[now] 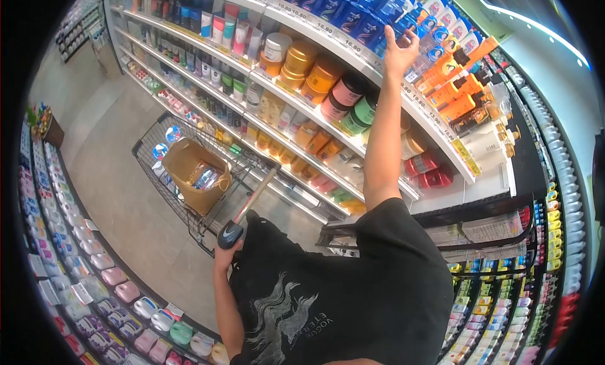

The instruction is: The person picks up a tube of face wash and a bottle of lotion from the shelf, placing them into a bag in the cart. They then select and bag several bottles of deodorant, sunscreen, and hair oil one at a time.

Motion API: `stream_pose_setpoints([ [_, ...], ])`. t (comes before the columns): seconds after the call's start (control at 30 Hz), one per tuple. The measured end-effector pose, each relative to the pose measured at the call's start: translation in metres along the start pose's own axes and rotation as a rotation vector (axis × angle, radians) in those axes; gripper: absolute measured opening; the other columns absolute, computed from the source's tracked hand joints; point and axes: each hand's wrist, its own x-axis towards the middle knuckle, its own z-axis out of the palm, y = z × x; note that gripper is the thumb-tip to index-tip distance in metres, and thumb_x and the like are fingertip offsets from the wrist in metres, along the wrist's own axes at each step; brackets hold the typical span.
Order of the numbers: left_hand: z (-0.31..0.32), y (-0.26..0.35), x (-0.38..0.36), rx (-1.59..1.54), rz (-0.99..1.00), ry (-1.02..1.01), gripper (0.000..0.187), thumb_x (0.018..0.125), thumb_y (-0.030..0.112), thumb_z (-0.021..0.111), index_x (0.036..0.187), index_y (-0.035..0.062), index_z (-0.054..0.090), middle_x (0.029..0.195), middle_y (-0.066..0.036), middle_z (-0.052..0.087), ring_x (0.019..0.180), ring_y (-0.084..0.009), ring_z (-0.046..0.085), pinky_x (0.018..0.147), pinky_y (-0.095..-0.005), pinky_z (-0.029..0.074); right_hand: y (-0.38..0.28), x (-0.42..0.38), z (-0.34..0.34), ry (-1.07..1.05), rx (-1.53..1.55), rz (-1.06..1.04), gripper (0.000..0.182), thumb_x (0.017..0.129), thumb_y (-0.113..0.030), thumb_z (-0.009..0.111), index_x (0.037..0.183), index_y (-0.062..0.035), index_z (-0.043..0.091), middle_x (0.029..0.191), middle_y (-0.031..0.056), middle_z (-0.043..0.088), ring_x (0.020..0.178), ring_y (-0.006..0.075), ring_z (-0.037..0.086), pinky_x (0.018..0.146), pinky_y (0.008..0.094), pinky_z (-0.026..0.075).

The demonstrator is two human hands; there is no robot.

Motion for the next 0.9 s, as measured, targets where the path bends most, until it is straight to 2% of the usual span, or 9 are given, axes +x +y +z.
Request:
stream_pose_setpoints([
  [0.13, -0.002, -0.003, 0.0, 0.021, 0.025, -0.024, 0.036, 0.085, 0.021, 0.092, 0.112, 0.0049, 0.075, 0.09, 0.003, 0.068, 0.076, -0.009, 0.058, 0.069, -0.0289, 0.048, -0.006, -0.003, -0.004, 0.003, 0.022, 0.061, 0.06, 0.078, -0.037, 0.099, 0.114, -0.0024, 0.066, 0.083, 0.0022, 0.066, 0.075, 0.0119, 0.058, 0.07, 0.0304, 0.049],
  [0.3, 0.002, -0.001, -0.002, 0.016, 0.026, 0.027, 0.035, 0.085, 0.022, 0.092, 0.111, 0.0053, 0.076, 0.087, 0.004, 0.067, 0.076, -0.0086, 0.058, 0.068, -0.0285, 0.047, -0.032, -0.008, -0.016, -0.029, -0.55, -0.081, 0.068, 0.079, -0.053, 0.091, 0.122, -0.0053, 0.067, 0.1, 0.0145, 0.074, 0.09, 0.034, 0.071, 0.083, 0.0463, 0.055],
  [0.37, -0.001, -0.002, -0.002, 0.058, 0.017, 0.038, 0.035, 0.085, 0.023, 0.091, 0.111, 0.0056, 0.076, 0.087, 0.004, 0.067, 0.075, -0.0085, 0.057, 0.068, -0.0283, 0.047, -0.039, -0.012, -0.019, -0.071, -0.571, -0.061, 0.068, 0.079, -0.052, 0.091, 0.123, -0.0063, 0.066, 0.1, 0.0146, 0.075, 0.091, 0.0341, 0.072, 0.084, 0.046, 0.055],
  [0.43, -0.007, -0.007, 0.003, 0.151, -0.14, -0.054, 0.055, 0.085, 0.016, 0.091, 0.133, 0.0003, 0.067, 0.119, -0.006, 0.075, 0.104, -0.0166, 0.069, 0.095, -0.0324, 0.054, -0.048, -0.01, -0.027, -0.136, -0.569, -0.009, 0.068, 0.08, -0.052, 0.091, 0.125, -0.0079, 0.065, 0.1, 0.015, 0.077, 0.092, 0.0348, 0.075, 0.085, 0.0455, 0.056],
  [0.6, -0.004, -0.015, 0.007, 0.023, -0.104, -0.057, 0.056, 0.085, 0.018, 0.092, 0.131, -0.0014, 0.068, 0.118, -0.007, 0.075, 0.105, -0.0167, 0.069, 0.096, -0.032, 0.053, -0.046, -0.01, -0.022, -0.169, -0.52, 0.112, 0.073, 0.081, -0.056, 0.089, 0.128, -0.0071, 0.065, 0.1, 0.015, 0.077, 0.092, 0.0317, 0.077, 0.086, 0.0432, 0.057],
  [0.67, -0.005, -0.029, 0.01, 0.058, -0.004, 0.009, 0.039, 0.084, 0.019, 0.091, 0.118, 0.0055, 0.076, 0.091, 0.002, 0.072, 0.076, -0.0094, 0.061, 0.069, -0.0286, 0.049, -0.04, -0.01, -0.021, -0.142, -0.565, 0.024, 0.07, 0.079, -0.056, 0.09, 0.124, -0.0066, 0.067, 0.09, 0.0113, 0.074, 0.085, 0.0335, 0.074, 0.08, 0.0469, 0.056],
  [0.7, -0.004, -0.027, 0.01, 0.06, 0.033, 0.012, 0.046, 0.084, 0.017, 0.091, 0.125, 0.0044, 0.075, 0.094, 0.002, 0.073, 0.078, -0.0092, 0.061, 0.07, -0.029, 0.05, -0.031, -0.009, -0.021, -0.117, -0.552, -0.022, 0.073, 0.078, -0.06, 0.089, 0.122, -0.005, 0.069, 0.089, 0.0113, 0.074, 0.085, 0.0328, 0.074, 0.08, 0.0462, 0.056],
  [0.8, -0.003, 0.003, 0.001, -0.029, 0.038, -0.088, 0.059, 0.089, 0.014, 0.087, 0.142, 0.0027, 0.065, 0.131, -0.006, 0.073, 0.121, -0.0174, 0.067, 0.111, -0.0329, 0.049, -0.02, -0.007, -0.023, -0.118, -0.552, -0.131, 0.073, 0.076, -0.063, 0.09, 0.111, -0.0007, 0.075, 0.094, 0.0136, 0.075, 0.086, 0.0286, 0.071, 0.083, 0.0422, 0.055],
  [0.9, -0.006, 0.009, -0.004, 0.085, 0.006, -0.005, 0.071, 0.084, 0.02, 0.093, 0.145, 0.0039, 0.059, 0.132, -0.008, 0.071, 0.122, -0.0179, 0.065, 0.109, -0.0334, 0.049, -0.02, -0.008, -0.029, -0.071, -0.738, -0.237, 0.084, 0.074, -0.07, 0.087, 0.116, 0.001, 0.074, 0.108, 0.0179, 0.076, 0.104, 0.0341, 0.073, 0.094, 0.0473, 0.055],
])
